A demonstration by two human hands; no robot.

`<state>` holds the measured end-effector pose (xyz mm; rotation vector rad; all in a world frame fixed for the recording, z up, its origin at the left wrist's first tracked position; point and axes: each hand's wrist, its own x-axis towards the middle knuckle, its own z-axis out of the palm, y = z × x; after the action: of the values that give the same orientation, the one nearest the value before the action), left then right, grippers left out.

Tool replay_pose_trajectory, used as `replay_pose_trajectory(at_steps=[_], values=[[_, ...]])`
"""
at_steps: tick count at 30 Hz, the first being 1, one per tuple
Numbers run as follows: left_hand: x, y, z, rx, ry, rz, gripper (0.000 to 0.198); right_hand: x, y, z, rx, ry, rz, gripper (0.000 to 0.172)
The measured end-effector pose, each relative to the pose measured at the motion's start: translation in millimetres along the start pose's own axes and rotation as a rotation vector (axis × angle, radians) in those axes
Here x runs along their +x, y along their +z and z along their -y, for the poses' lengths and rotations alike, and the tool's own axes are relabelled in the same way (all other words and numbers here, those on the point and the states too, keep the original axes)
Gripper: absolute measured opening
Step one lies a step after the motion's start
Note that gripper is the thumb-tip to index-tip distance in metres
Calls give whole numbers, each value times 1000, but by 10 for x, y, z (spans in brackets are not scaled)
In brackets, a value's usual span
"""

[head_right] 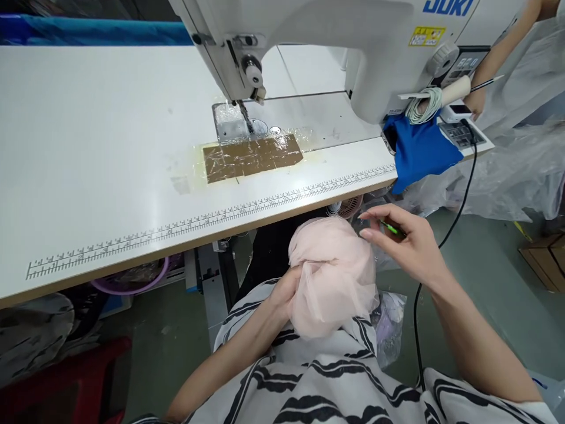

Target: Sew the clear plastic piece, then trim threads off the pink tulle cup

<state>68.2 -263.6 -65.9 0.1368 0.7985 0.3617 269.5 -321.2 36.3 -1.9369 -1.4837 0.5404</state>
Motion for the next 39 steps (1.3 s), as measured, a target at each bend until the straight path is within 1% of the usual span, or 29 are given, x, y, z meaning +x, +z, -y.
replay_pose_trajectory(at_steps=[1, 4, 6, 9, 11, 15, 19, 23, 25, 28, 35, 39], values=[[-2, -8, 6, -11, -6, -7, 50, -34, -37, 26, -49, -30, 38, 24], [-10, -17, 16, -10, 5, -40, 54, -110, -105, 91, -197, -76, 208, 28], [-14, -15, 17, 25, 31, -43, 57, -130, -116, 108, -261, -89, 273, 29], [-22, -6, 12, 55, 47, -16, 61, -132, -108, 100, -292, -134, 272, 30], [-31, -1, 8, 65, 43, -12, 65, -128, -99, 94, -301, -157, 264, 28], [-57, 17, 1, 89, 79, -3, 74, -115, -73, 117, -307, -181, 271, 28], [-75, 34, -1, 82, 77, -20, 74, -108, -63, 142, -279, -206, 263, 27], [-76, 24, 4, 78, 82, 5, 69, -125, -108, 145, -266, -193, 247, 23], [-77, 16, 9, 87, 88, 19, 67, -130, -136, 155, -270, -217, 253, 23], [-78, 13, 10, 105, 82, 15, 69, -121, -158, 185, -290, -248, 273, 24], [-64, 33, 0, 91, 59, -16, 78, -70, -134, 231, -317, -257, 320, 24], [-26, -26, 30, 76, 54, 7, 75, -57, -121, 229, -292, -253, 330, 24]])
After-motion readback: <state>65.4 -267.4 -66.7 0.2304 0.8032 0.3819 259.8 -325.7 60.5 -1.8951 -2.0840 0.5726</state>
